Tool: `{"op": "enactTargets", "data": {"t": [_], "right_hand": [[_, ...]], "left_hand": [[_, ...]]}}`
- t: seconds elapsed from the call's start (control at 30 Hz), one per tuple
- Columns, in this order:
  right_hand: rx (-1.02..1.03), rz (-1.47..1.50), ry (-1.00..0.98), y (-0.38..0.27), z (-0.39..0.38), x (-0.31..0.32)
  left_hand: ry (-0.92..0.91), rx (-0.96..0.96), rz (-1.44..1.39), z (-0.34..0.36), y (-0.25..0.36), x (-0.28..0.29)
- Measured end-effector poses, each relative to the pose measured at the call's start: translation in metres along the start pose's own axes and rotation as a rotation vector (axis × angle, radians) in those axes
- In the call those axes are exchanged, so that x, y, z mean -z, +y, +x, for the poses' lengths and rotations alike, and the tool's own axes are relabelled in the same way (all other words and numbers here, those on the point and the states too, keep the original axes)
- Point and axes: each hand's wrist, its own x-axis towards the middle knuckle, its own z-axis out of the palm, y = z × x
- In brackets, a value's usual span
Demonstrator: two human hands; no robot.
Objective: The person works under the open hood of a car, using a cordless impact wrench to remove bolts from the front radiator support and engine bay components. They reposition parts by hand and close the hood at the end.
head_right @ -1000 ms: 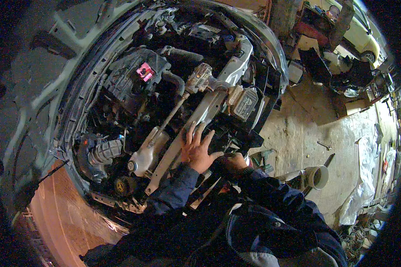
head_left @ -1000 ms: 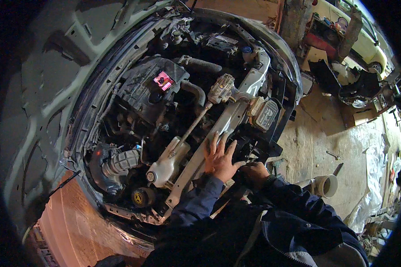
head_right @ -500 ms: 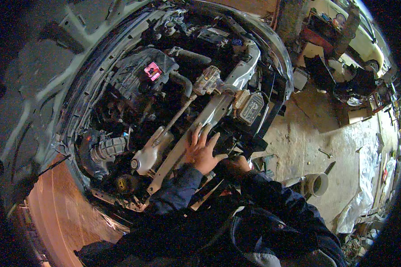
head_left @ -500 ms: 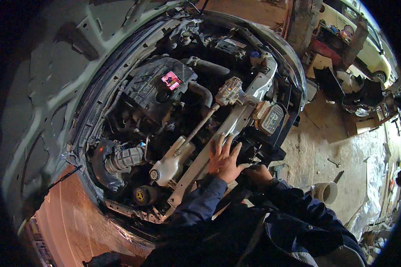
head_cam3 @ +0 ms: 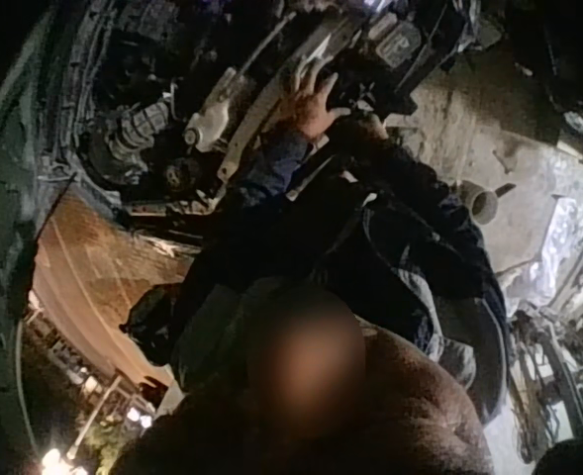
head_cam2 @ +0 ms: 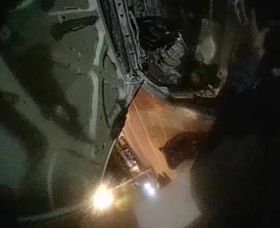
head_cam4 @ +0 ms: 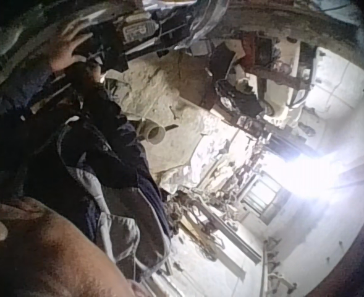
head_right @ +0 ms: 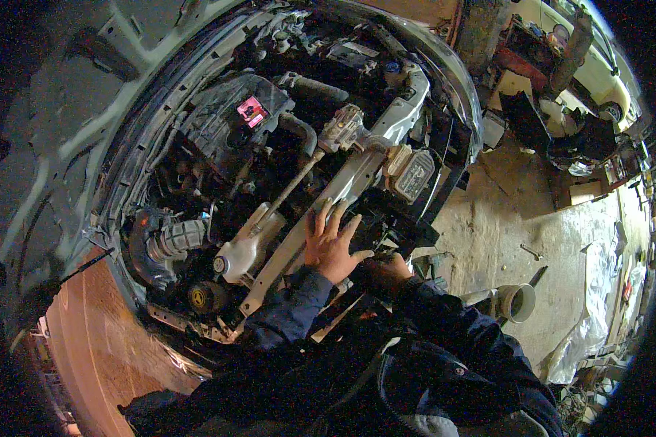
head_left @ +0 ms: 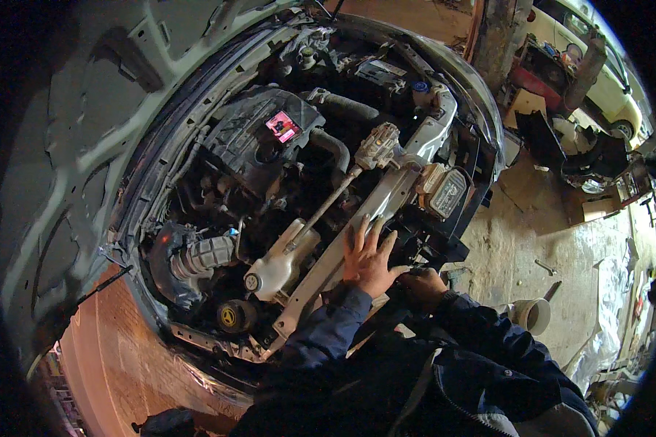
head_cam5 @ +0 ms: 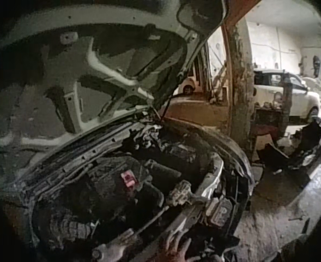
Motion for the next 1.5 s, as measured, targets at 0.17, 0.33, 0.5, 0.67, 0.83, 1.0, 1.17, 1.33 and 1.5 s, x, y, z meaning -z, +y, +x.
{"op": "enactTargets", "data": {"t": [0.17, 0.33, 0.5, 0.67, 0.83, 1.0, 1.17, 1.33, 1.5], "right_hand": [[0.144, -0.158, -0.016, 0.002, 0.004, 0.001], [-0.131, 0.123, -0.013, 0.001, 0.001, 0.003], [0.122, 0.067, -0.030, 0.001, 0.002, 0.005], [0.138, -0.080, 0.016, -0.037, -0.004, 0.023], [-0.054, 0.311, 0.141, -0.100, -0.040, 0.095], [0.429, -0.420, 0.568, -0.123, 0.057, 0.191], [0.309, -0.568, 0.195, -0.106, 0.170, 0.209], [0.351, -0.767, 0.243, -0.082, 0.222, 0.219], [0.372, -0.635, 0.065, -0.091, 0.224, 0.234]], "left_hand": [[-0.009, -0.007, 0.005, 0.001, 0.000, 0.005], [0.011, -0.005, -0.011, 0.001, 0.002, 0.004], [0.042, -0.021, 0.003, 0.000, -0.001, -0.001], [-0.005, -0.007, -0.038, -0.001, -0.006, -0.009], [0.102, -0.133, 0.002, -0.002, -0.013, -0.008], [0.232, -0.149, -0.046, -0.010, -0.009, -0.004], [0.368, 0.156, -0.076, -0.061, 0.005, 0.009], [0.505, 0.347, -0.052, -0.113, 0.035, 0.007], [0.577, 0.420, -0.332, -0.129, 0.052, 0.005]]}}
